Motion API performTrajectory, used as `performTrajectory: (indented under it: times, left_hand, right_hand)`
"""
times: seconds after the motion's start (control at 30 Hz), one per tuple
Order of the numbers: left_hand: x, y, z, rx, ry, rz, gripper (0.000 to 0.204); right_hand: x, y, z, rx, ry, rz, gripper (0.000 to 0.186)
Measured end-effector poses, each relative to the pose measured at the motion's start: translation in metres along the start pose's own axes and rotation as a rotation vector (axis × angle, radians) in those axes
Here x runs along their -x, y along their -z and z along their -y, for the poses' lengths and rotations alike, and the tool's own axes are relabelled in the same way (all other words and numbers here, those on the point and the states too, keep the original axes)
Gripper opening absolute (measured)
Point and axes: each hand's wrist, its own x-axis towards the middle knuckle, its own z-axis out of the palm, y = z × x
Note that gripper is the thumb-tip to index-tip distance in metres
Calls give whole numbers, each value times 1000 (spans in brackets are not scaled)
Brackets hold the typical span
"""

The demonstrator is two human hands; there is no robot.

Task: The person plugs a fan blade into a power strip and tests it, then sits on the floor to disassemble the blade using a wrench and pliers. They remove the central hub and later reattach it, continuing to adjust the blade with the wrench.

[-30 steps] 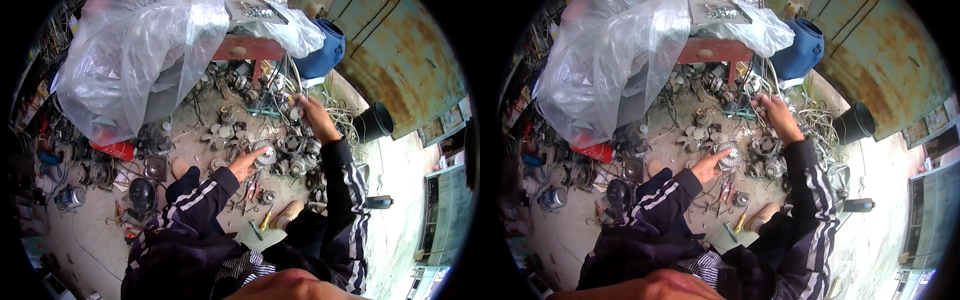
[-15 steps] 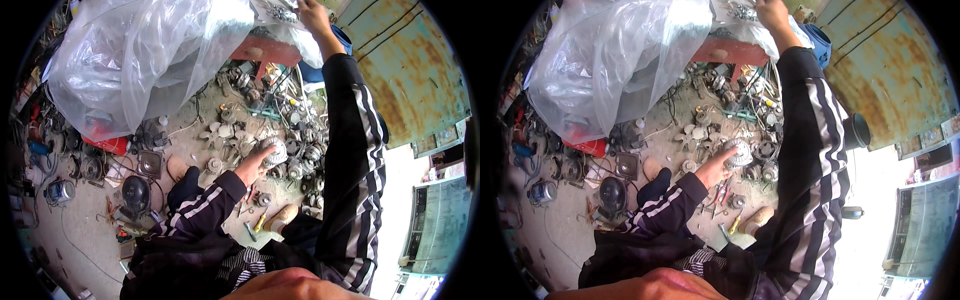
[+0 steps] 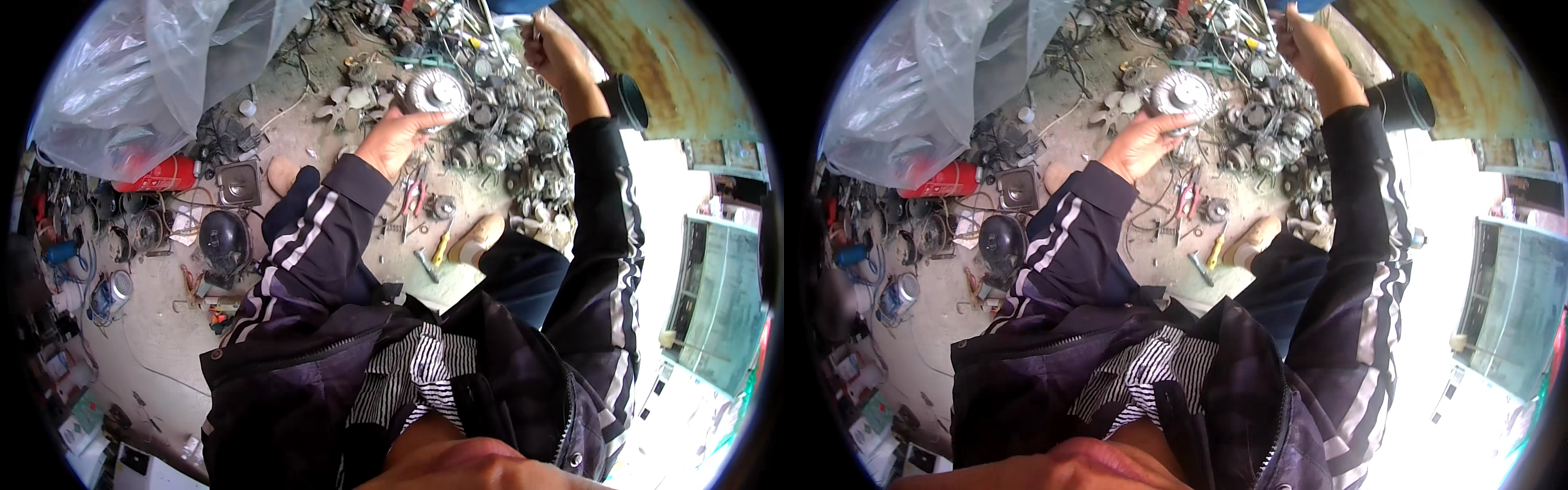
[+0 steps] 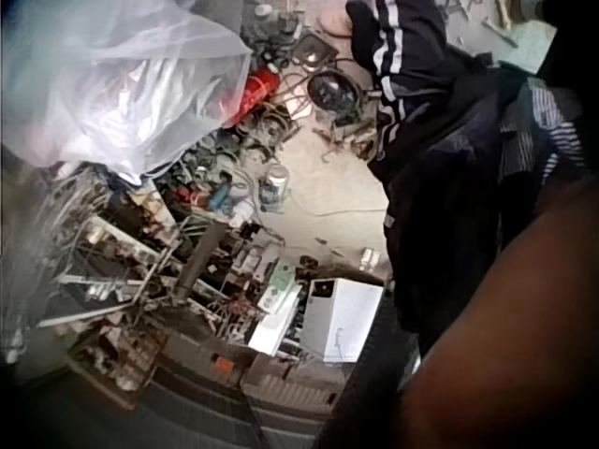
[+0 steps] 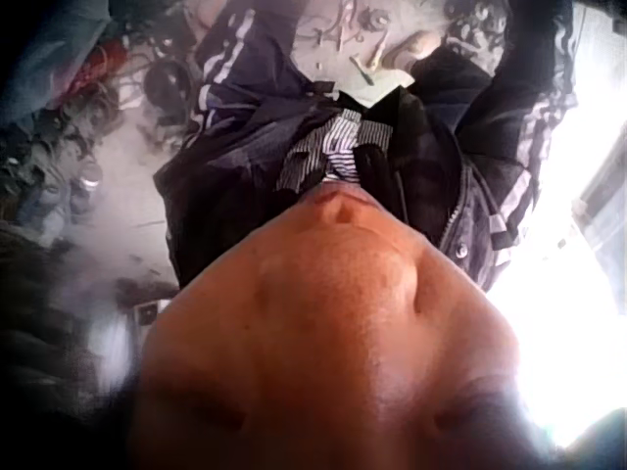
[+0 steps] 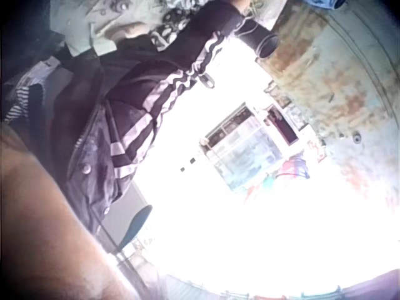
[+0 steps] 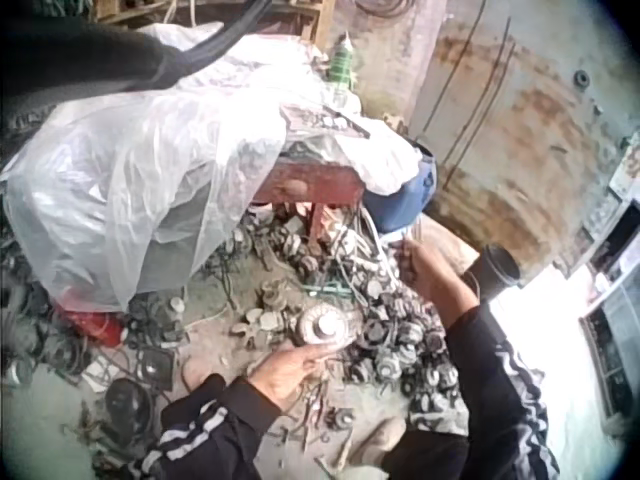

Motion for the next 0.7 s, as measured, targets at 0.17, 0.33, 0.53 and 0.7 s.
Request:
performTrajectory:
  times: [0.17, 0.33, 0.53, 0.7]
  left_hand:
    - [-13, 17, 10, -40, 8, 17, 41]
    - [-10, 23, 11, -7, -17, 14, 40]
    - [-14, 11, 15, -64, 16, -175, 35]
    - [-19, 11, 21, -136, 120, -186, 31]
  right_hand:
    - [82, 50, -141, -595, -251, -311, 22]
    - [151, 54, -296, -409, -558, -555, 22]
    - [186, 58, -418, 73, -943, -549, 17]
    - [206, 74, -477, 157, -1030, -576, 23]
